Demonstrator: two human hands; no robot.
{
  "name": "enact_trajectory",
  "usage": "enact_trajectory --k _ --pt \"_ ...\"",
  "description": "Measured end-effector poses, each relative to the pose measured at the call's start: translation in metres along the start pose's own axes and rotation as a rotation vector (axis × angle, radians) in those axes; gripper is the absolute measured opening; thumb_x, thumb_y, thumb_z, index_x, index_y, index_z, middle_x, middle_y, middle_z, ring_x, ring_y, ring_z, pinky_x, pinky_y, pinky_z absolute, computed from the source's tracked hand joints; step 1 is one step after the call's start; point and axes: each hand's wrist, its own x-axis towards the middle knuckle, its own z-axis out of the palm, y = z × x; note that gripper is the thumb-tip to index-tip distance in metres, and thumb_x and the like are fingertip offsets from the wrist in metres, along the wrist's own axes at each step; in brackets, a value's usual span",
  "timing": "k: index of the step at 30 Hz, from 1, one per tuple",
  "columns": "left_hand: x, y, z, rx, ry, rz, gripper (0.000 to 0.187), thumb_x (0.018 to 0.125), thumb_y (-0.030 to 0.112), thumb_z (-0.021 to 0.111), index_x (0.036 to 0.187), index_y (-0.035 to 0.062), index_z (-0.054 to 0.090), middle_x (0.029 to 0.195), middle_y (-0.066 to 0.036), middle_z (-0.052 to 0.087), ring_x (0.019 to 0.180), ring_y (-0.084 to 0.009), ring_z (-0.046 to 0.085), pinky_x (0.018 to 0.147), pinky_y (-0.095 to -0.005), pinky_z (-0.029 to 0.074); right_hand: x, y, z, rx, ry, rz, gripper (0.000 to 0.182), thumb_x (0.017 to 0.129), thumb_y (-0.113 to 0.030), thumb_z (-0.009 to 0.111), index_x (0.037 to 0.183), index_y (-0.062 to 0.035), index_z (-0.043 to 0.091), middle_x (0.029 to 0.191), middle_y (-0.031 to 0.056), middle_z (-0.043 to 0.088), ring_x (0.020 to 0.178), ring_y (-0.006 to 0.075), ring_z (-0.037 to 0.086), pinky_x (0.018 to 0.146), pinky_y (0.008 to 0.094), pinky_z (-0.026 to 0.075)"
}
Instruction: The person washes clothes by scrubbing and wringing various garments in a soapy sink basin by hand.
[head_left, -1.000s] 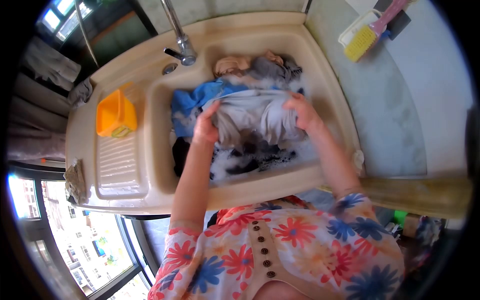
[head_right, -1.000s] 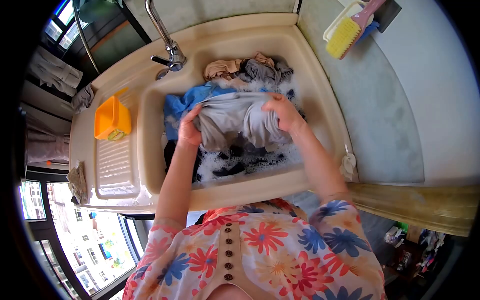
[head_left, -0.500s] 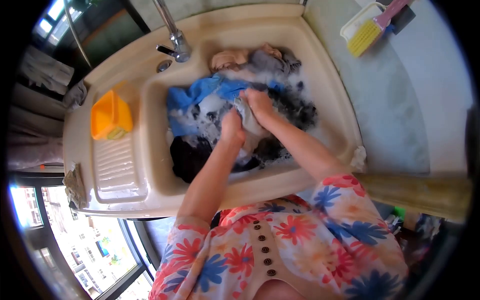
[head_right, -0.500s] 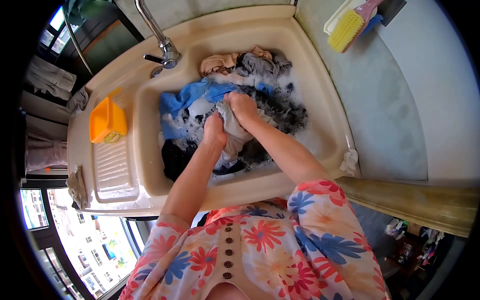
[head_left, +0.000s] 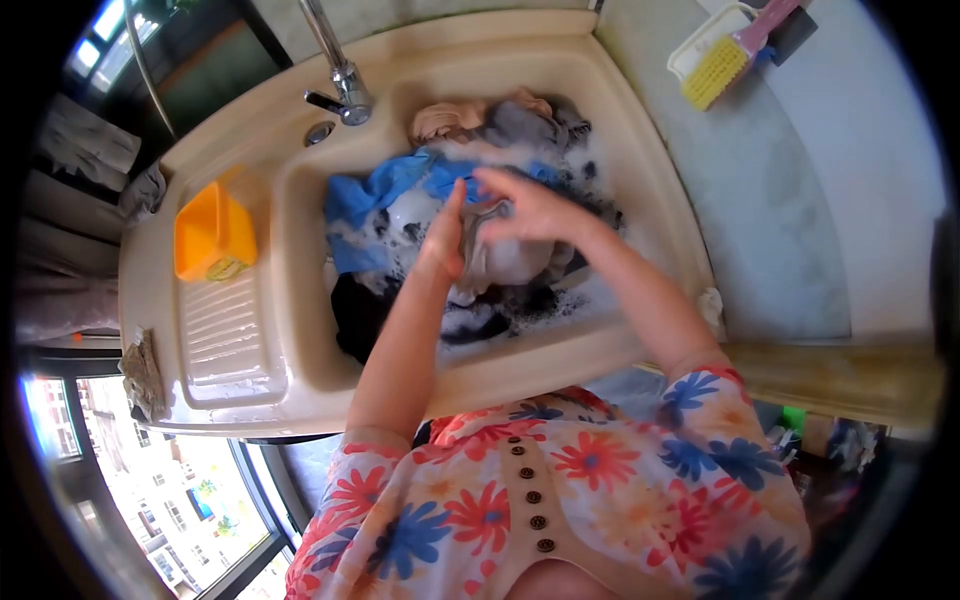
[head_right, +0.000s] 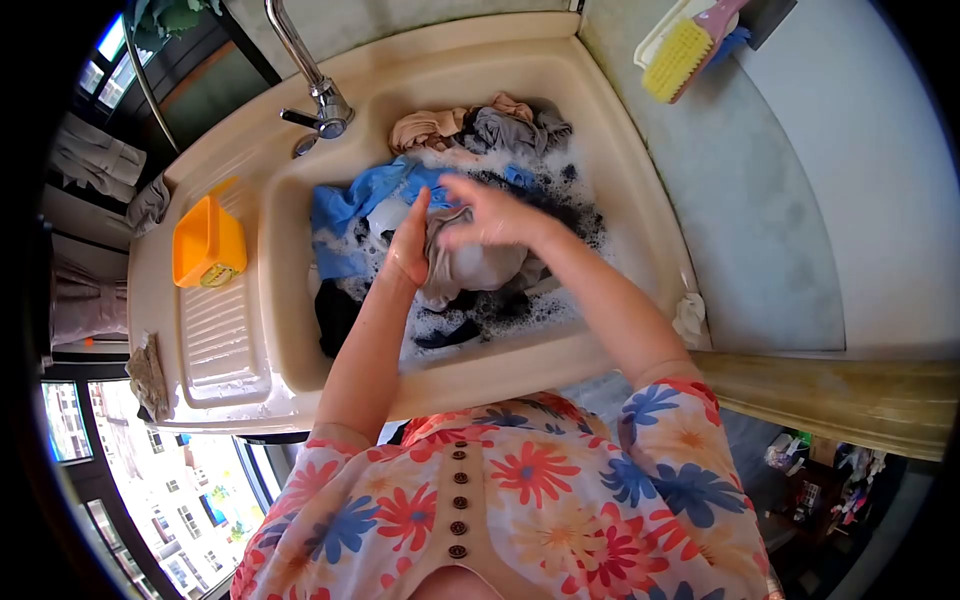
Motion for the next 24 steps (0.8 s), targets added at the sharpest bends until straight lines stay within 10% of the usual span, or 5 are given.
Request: enact_trajectory --k 6,9,11,16,24 --pt "0.001 -0.010 -0.004 0.205 -0.033 0.349 0.055 0.078 0.046 0.059 0.111 0.0030 0.054 0.097 -0.010 0.060 0.088 -0.0209 0.057 0.084 -0.0340 0.043 -0.010 -0.005 0.009 -0.258 0.142 -0.023 0.035 0.071 -0.028 0.064 0.086 0.0036 0.060 0.085 0.0133 0.063 0.079 0.0248 0.060 0.070 0.0328 0.045" --pt "-0.002 -0.012 -0.010 1.079 -0.113 0.349 0.045 0.074 0.035 0.065 0.107 0.0049 0.057 0.091 -0.007 0.061 0.085 -0.0183 0.055 0.079 -0.0313 0.043 -0.015 0.000 -0.015 0.203 0.345 0.162 0.028 0.073 -0.019 0.062 0.087 0.0050 0.060 0.079 0.0102 0.062 0.072 0.0163 0.058 0.066 0.0281 0.045" --pt "-0.006 -0.007 -0.009 0.943 0.033 0.315 0.043 0.072 0.029 0.067 0.105 0.0029 0.057 0.091 -0.008 0.061 0.081 -0.0184 0.056 0.077 -0.0302 0.044 -0.017 -0.002 -0.028 0.725 0.454 0.164 0.023 0.072 -0.014 0.061 0.087 0.0039 0.060 0.079 0.0069 0.061 0.073 0.0116 0.054 0.065 0.0266 0.045" --pt "0.007 -0.003 -0.014 0.351 0.009 0.386 0.033 0.076 0.021 0.063 0.100 -0.0008 0.056 0.090 -0.009 0.061 0.078 -0.0179 0.057 0.074 -0.0295 0.045 -0.021 0.022 -0.033 0.908 0.502 0.423 0.038 0.066 -0.001 0.052 0.104 0.0045 0.050 0.090 0.0084 0.056 0.074 0.0180 0.055 0.068 0.0272 0.045" --pt "0.026 -0.019 -0.011 -0.121 0.337 0.312 0.031 0.082 0.024 0.057 0.100 -0.0017 0.054 0.096 -0.012 0.058 0.086 -0.0247 0.057 0.076 -0.0384 0.048 0.023 0.026 0.022 0.262 0.643 0.216 0.024 0.070 -0.011 0.056 0.093 -0.0025 0.056 0.079 0.0097 0.059 0.072 0.0208 0.058 0.064 0.0299 0.046"
